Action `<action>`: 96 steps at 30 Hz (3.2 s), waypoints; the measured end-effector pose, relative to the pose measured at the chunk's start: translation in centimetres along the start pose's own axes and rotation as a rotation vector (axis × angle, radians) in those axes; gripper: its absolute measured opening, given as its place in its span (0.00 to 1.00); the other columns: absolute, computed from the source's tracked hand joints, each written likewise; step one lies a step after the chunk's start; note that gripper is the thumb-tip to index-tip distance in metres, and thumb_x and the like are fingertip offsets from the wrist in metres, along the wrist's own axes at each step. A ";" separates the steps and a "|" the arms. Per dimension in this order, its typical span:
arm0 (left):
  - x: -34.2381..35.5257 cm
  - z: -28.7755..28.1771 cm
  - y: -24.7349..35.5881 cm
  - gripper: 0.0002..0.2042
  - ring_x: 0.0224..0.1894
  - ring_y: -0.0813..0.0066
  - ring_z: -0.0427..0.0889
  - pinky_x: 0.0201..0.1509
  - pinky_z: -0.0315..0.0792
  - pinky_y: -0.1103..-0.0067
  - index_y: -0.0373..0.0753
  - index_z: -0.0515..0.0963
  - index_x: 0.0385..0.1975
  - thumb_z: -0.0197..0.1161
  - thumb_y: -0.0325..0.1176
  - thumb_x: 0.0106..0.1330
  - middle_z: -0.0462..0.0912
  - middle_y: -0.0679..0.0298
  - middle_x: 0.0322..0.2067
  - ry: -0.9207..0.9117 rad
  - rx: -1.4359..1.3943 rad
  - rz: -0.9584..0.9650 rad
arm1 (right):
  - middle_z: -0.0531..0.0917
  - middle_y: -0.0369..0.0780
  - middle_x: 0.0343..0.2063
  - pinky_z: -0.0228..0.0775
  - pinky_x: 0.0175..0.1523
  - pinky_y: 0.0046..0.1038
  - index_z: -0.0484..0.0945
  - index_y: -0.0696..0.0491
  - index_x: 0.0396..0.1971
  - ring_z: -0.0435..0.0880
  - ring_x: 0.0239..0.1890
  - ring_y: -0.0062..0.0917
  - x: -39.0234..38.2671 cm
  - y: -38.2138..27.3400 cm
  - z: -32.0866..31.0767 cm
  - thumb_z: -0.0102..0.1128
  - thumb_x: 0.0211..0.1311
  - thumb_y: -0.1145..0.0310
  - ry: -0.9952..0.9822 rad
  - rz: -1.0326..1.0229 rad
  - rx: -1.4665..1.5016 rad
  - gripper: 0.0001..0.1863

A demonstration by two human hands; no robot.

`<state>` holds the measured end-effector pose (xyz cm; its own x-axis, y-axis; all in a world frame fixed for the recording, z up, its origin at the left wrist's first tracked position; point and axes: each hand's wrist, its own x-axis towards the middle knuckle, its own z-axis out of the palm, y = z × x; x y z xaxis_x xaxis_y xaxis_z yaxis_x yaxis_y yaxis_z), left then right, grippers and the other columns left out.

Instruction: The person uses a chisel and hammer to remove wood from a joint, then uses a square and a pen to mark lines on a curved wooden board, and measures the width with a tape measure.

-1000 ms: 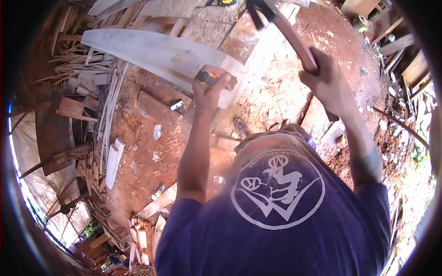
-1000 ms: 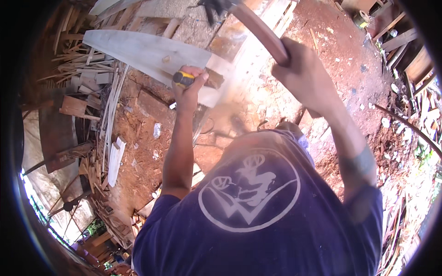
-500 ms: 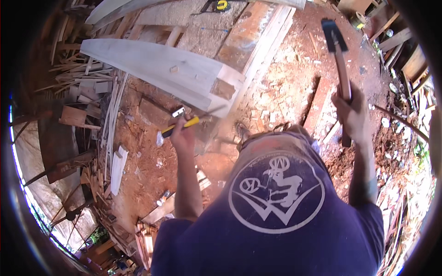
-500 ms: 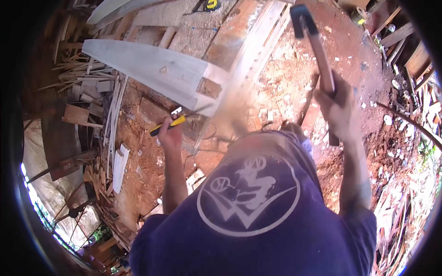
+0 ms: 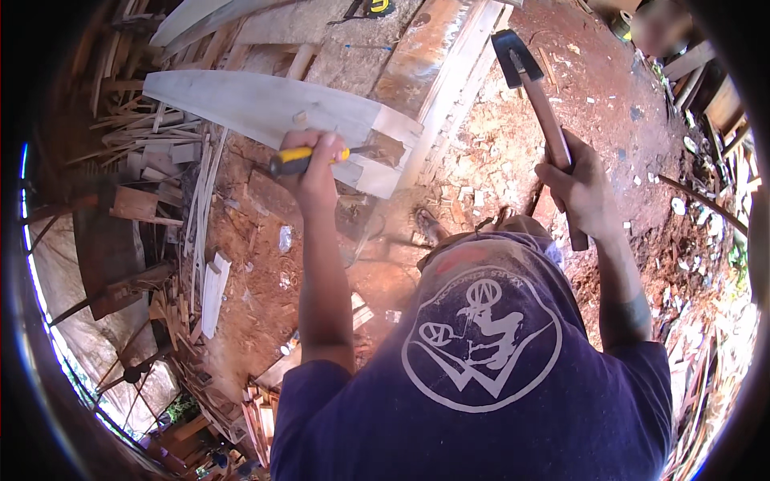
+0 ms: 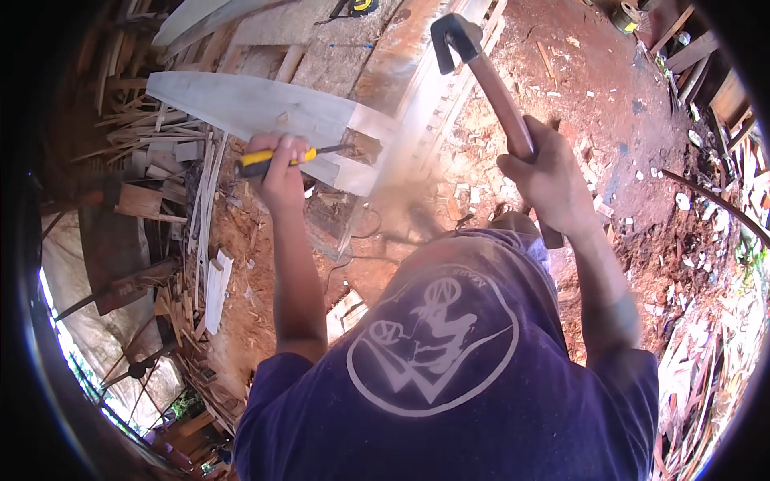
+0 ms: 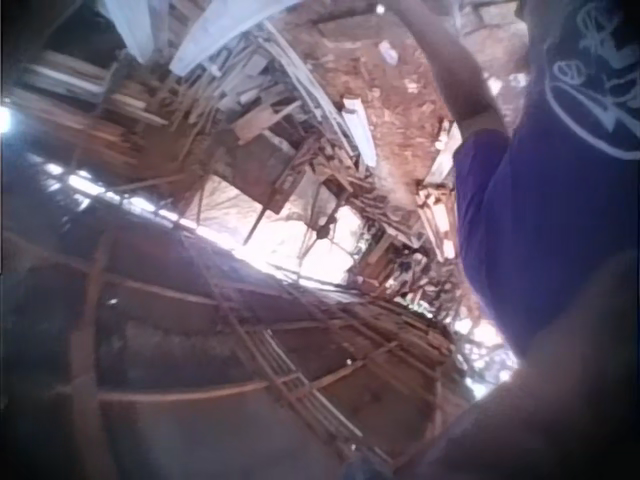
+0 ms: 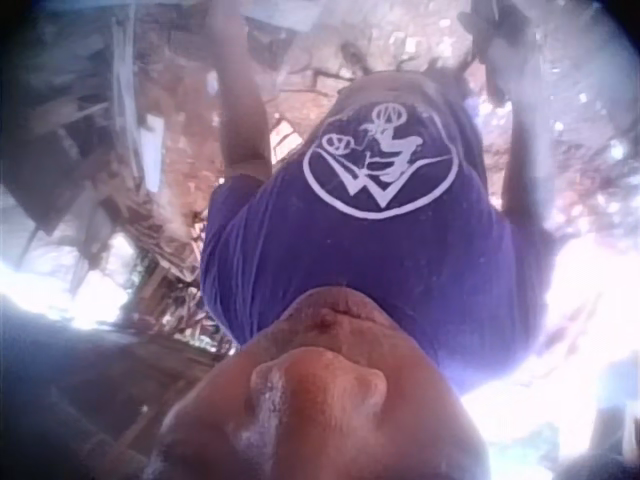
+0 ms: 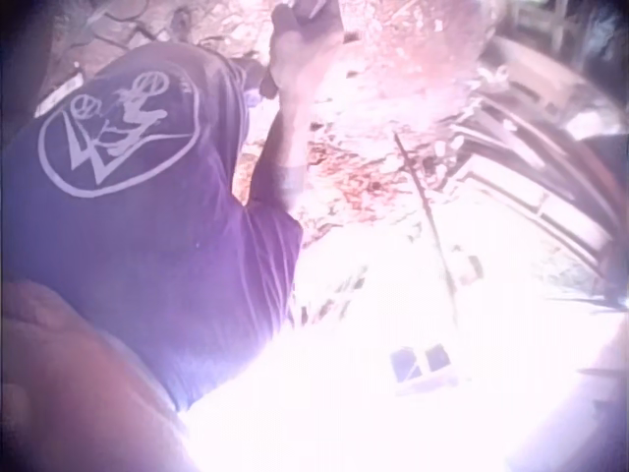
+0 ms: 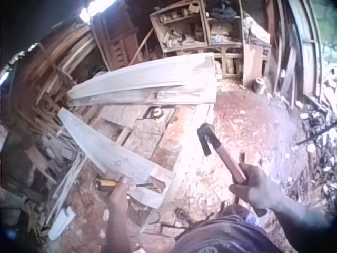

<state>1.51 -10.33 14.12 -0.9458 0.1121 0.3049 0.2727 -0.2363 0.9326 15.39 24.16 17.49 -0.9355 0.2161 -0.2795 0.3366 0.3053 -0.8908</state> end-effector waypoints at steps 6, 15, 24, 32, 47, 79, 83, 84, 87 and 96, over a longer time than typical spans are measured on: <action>3.7 -0.8 -1.1 0.10 0.34 0.76 0.76 0.43 0.72 0.78 0.38 0.70 0.38 0.65 0.20 0.63 0.75 0.66 0.29 -0.550 0.520 -0.172 | 0.72 0.33 0.18 0.62 0.24 0.28 0.72 0.56 0.29 0.72 0.18 0.18 -1.8 1.7 -1.2 0.62 0.59 0.68 0.013 0.105 0.107 0.09; -1.7 2.7 -4.5 0.09 0.30 0.83 0.73 0.36 0.69 0.82 0.37 0.73 0.28 0.70 0.26 0.64 0.76 0.69 0.27 0.097 0.404 -0.059 | 0.71 0.31 0.17 0.59 0.20 0.22 0.70 0.55 0.29 0.69 0.16 0.13 -2.4 4.6 -2.2 0.61 0.60 0.69 0.060 0.148 0.324 0.09; 0.6 -0.8 -5.2 0.09 0.24 0.78 0.72 0.32 0.68 0.76 0.36 0.71 0.24 0.63 0.22 0.66 0.73 0.67 0.20 -0.176 0.472 -0.135 | 0.78 0.46 0.18 0.69 0.28 0.39 0.72 0.62 0.32 0.78 0.17 0.34 -1.6 2.4 -0.2 0.61 0.60 0.70 0.076 -0.079 -0.123 0.10; 0.5 -0.2 -4.7 0.12 0.25 0.82 0.74 0.34 0.70 0.81 0.38 0.71 0.23 0.67 0.26 0.66 0.76 0.68 0.20 -0.093 0.486 -0.126 | 0.83 0.51 0.21 0.79 0.32 0.45 0.77 0.60 0.38 0.87 0.26 0.45 1.7 -9.9 1.5 0.60 0.56 0.78 0.036 -0.762 -0.390 0.09; 0.0 -0.2 -5.8 0.14 0.44 0.71 0.80 0.50 0.75 0.73 0.32 0.76 0.45 0.69 0.26 0.63 0.81 0.58 0.41 0.014 0.490 -0.106 | 0.86 0.49 0.28 0.82 0.39 0.40 0.79 0.60 0.43 0.88 0.36 0.45 2.0 -16.1 2.4 0.60 0.59 0.72 0.043 -0.910 -0.391 0.13; 0.0 0.4 -4.8 0.11 0.22 0.78 0.72 0.29 0.69 0.78 0.37 0.67 0.26 0.62 0.25 0.70 0.74 0.66 0.19 0.089 0.376 -0.032 | 0.80 0.55 0.22 0.73 0.37 0.43 0.73 0.63 0.35 0.84 0.28 0.48 -1.5 0.2 -0.1 0.57 0.58 0.76 0.048 -0.143 -0.164 0.08; -0.3 0.3 -6.2 0.11 0.23 0.78 0.72 0.31 0.69 0.78 0.37 0.67 0.27 0.63 0.26 0.70 0.75 0.65 0.20 0.136 0.401 -0.034 | 0.82 0.53 0.22 0.76 0.37 0.41 0.74 0.63 0.36 0.84 0.25 0.47 -1.0 -1.9 1.1 0.58 0.57 0.77 -0.045 -0.161 -0.137 0.08; -0.2 0.4 -7.0 0.12 0.23 0.79 0.72 0.29 0.69 0.80 0.37 0.68 0.26 0.64 0.27 0.70 0.76 0.66 0.20 0.115 0.414 0.005 | 0.82 0.52 0.21 0.77 0.36 0.42 0.75 0.63 0.36 0.84 0.24 0.44 -0.7 -1.7 1.6 0.58 0.57 0.77 -0.039 -0.252 -0.139 0.08; 0.1 2.3 -6.1 0.12 0.23 0.79 0.72 0.29 0.68 0.79 0.38 0.67 0.26 0.64 0.27 0.70 0.75 0.66 0.20 0.102 0.360 -0.026 | 0.80 0.51 0.18 0.74 0.33 0.42 0.75 0.62 0.37 0.84 0.21 0.40 0.8 -1.2 3.1 0.57 0.58 0.77 -0.075 -0.420 -0.282 0.08; -0.1 -1.7 -7.8 0.07 0.34 0.74 0.78 0.41 0.75 0.74 0.35 0.71 0.38 0.64 0.25 0.68 0.80 0.62 0.32 0.074 0.659 0.204 | 0.83 0.51 0.25 0.80 0.35 0.43 0.76 0.59 0.46 0.87 0.30 0.45 0.2 -16.4 4.5 0.59 0.57 0.74 0.185 -0.945 -0.181 0.16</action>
<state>-0.79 -10.13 6.43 -0.8673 0.0564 0.4946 0.4747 0.3927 0.7877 9.25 15.06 30.45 -0.8019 -0.0529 0.5951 -0.5166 0.5618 -0.6461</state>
